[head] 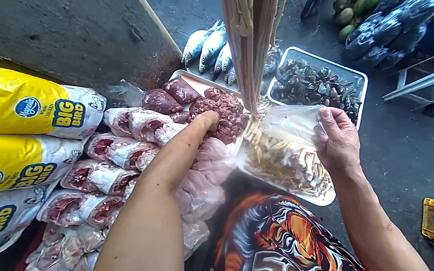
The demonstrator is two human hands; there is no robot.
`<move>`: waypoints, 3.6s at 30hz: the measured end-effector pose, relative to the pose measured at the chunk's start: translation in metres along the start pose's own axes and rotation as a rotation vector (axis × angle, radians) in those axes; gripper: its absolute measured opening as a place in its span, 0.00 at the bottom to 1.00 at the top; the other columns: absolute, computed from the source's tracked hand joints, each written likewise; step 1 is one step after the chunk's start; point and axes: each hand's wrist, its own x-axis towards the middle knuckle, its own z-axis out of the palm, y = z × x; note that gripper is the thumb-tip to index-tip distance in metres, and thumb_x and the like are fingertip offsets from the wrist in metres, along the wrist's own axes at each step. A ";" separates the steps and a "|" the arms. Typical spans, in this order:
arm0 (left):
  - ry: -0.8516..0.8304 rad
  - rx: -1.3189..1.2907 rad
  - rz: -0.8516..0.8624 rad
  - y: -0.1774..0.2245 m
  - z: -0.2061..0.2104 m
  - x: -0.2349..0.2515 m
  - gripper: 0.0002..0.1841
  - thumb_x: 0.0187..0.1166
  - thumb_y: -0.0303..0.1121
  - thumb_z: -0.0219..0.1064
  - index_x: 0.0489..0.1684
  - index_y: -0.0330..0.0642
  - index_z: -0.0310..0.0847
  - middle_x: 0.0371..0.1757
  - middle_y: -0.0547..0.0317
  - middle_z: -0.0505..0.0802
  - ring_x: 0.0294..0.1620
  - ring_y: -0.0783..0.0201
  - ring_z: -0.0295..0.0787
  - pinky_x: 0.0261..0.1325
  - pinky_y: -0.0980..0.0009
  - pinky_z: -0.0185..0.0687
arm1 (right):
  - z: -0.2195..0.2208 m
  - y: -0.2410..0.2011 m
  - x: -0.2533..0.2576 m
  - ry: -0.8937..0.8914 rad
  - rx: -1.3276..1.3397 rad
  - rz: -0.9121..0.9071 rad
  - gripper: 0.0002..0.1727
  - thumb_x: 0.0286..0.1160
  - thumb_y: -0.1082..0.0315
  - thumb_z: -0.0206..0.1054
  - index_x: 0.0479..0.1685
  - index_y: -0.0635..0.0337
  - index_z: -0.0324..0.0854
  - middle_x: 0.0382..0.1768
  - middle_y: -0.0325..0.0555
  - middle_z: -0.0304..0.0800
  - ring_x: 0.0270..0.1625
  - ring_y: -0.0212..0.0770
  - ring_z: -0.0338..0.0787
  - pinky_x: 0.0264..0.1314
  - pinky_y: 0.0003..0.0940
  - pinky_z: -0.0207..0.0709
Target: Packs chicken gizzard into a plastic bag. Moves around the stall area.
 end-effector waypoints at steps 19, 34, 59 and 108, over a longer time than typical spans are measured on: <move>0.056 -0.163 0.110 -0.056 -0.041 -0.031 0.14 0.71 0.42 0.80 0.36 0.39 0.92 0.40 0.45 0.93 0.47 0.46 0.90 0.57 0.41 0.81 | -0.001 0.001 0.003 -0.037 0.009 0.026 0.06 0.89 0.66 0.60 0.50 0.54 0.81 0.28 0.35 0.79 0.15 0.23 0.68 0.16 0.16 0.68; 0.273 -0.735 0.164 -0.094 -0.051 -0.089 0.06 0.80 0.33 0.73 0.42 0.39 0.92 0.38 0.52 0.95 0.41 0.58 0.93 0.57 0.53 0.87 | 0.005 0.002 0.006 -0.065 0.007 0.038 0.06 0.88 0.66 0.60 0.48 0.54 0.82 0.28 0.35 0.79 0.15 0.24 0.68 0.17 0.17 0.67; 0.281 -0.222 0.065 -0.025 -0.013 -0.010 0.22 0.64 0.33 0.82 0.60 0.46 0.89 0.62 0.36 0.90 0.65 0.33 0.86 0.64 0.30 0.79 | 0.003 0.003 0.006 -0.056 -0.007 0.017 0.07 0.89 0.66 0.59 0.49 0.55 0.82 0.27 0.36 0.80 0.15 0.23 0.69 0.16 0.16 0.68; 0.355 -0.737 0.656 0.049 -0.072 -0.162 0.12 0.86 0.32 0.61 0.42 0.44 0.94 0.38 0.60 0.95 0.37 0.66 0.91 0.46 0.58 0.87 | 0.009 -0.001 0.023 -0.075 0.009 0.006 0.06 0.90 0.68 0.57 0.49 0.58 0.80 0.30 0.34 0.81 0.16 0.22 0.69 0.16 0.14 0.66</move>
